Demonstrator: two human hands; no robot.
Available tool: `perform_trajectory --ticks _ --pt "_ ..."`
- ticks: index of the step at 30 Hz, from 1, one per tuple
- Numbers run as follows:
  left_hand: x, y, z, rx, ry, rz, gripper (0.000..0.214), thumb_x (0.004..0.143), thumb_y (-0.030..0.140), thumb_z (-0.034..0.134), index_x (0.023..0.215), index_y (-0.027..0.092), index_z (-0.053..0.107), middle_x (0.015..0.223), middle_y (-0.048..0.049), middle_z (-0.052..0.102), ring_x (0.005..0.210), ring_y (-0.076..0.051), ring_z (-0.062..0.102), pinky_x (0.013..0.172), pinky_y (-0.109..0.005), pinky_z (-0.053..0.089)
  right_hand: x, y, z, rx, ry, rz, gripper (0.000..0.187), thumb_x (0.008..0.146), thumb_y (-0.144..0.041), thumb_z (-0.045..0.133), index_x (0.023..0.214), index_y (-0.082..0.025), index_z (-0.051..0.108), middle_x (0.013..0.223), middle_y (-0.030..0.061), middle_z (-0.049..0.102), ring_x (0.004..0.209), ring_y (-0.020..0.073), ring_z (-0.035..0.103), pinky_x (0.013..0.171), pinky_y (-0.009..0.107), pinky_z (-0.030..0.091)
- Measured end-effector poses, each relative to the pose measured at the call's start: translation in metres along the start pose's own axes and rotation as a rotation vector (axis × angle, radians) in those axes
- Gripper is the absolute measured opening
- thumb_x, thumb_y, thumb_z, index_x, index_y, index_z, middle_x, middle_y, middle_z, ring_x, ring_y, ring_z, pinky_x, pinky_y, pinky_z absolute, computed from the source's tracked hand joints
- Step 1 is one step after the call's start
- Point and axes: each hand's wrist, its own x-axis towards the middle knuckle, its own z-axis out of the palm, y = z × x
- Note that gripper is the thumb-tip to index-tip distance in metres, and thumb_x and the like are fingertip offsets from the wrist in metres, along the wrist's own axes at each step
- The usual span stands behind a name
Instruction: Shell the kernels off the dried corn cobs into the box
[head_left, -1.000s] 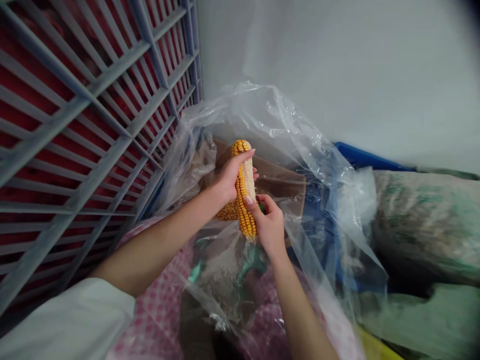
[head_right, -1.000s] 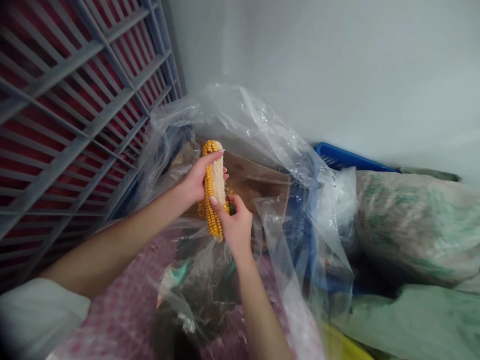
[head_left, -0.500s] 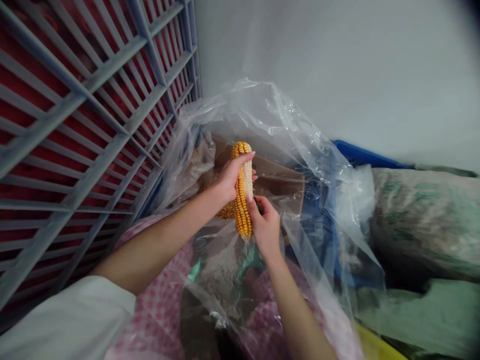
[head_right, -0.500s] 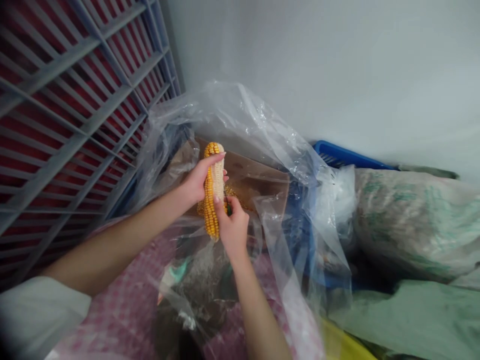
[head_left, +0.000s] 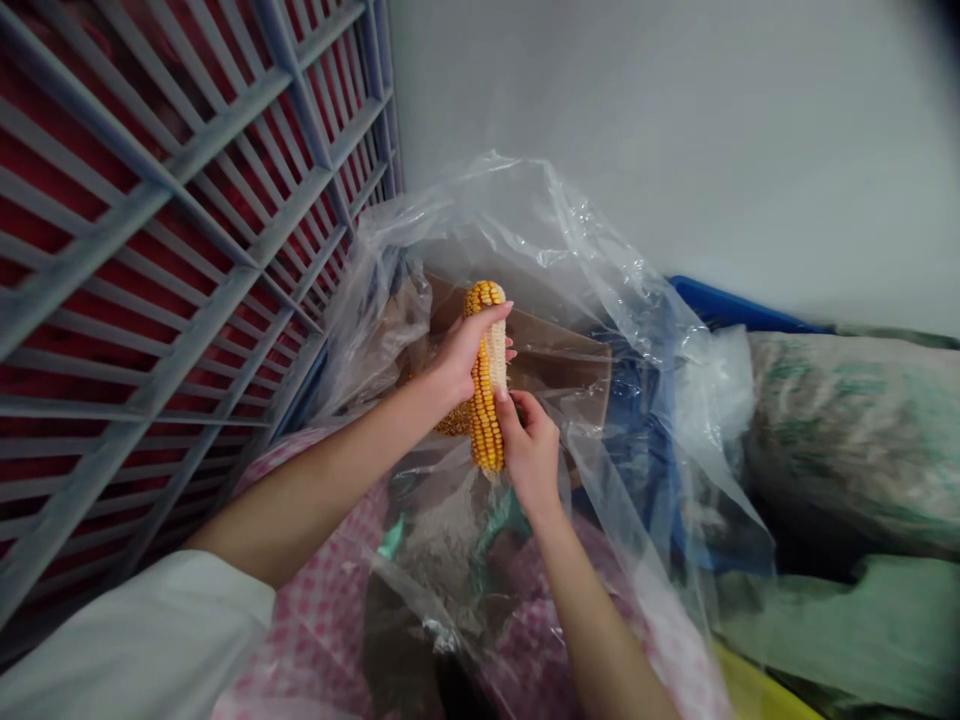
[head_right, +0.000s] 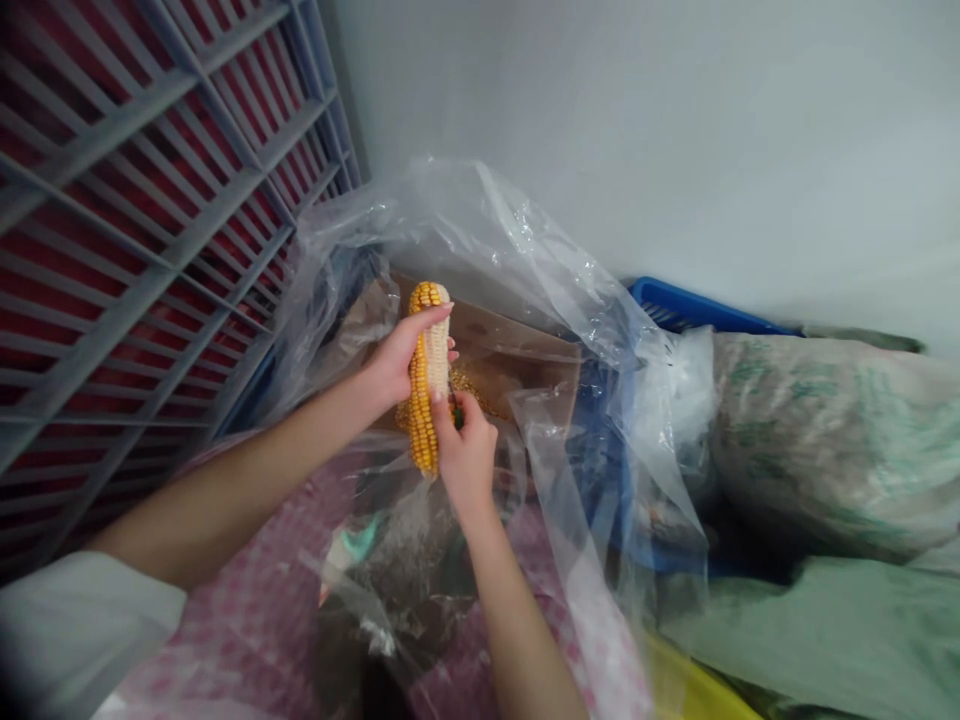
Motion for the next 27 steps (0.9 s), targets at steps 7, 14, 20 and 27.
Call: perform_trajectory --ticks 7,14,20,27 --pt "-0.005 0.008 0.002 -0.035 -0.057 -0.065 0.038 0.051 0.044 0.073 0.067 0.016 0.053 0.058 0.0005 0.054 0.051 -0.010 0.052 0.050 -0.024 0.040 0.004 -0.011 -0.007 0.176 0.005 0.077 0.046 0.078 -0.059 0.043 0.066 -0.016 0.055 0.056 -0.0028 0.050 0.053 0.0098 0.042 0.051 0.021 0.033" --pt "-0.001 0.015 -0.001 -0.046 -0.090 -0.038 0.041 0.049 0.047 0.073 0.067 0.016 0.054 0.059 -0.0001 0.056 0.053 -0.012 0.054 0.052 -0.025 0.041 0.007 -0.018 -0.019 0.234 -0.025 0.172 0.056 0.076 -0.063 0.040 0.085 -0.015 0.066 0.072 0.0033 0.064 0.063 0.0145 0.056 0.061 0.026 0.042" --pt "0.003 0.020 -0.002 -0.047 -0.080 0.048 0.037 0.052 0.044 0.071 0.069 0.016 0.055 0.058 -0.0005 0.055 0.053 -0.012 0.054 0.053 -0.025 0.040 0.009 -0.016 -0.027 0.189 -0.141 0.026 0.041 0.065 -0.046 0.066 0.096 -0.019 0.065 0.095 0.0032 0.066 0.088 0.0180 0.057 0.081 0.029 0.042" --pt "0.000 0.020 0.000 -0.005 -0.157 -0.004 0.035 0.051 0.043 0.071 0.067 0.016 0.055 0.057 -0.0009 0.056 0.050 -0.012 0.054 0.049 -0.025 0.041 0.009 -0.011 -0.026 0.178 -0.078 0.025 0.034 0.076 -0.047 0.053 0.087 -0.018 0.066 0.081 0.0022 0.065 0.076 0.0155 0.056 0.070 0.027 0.042"
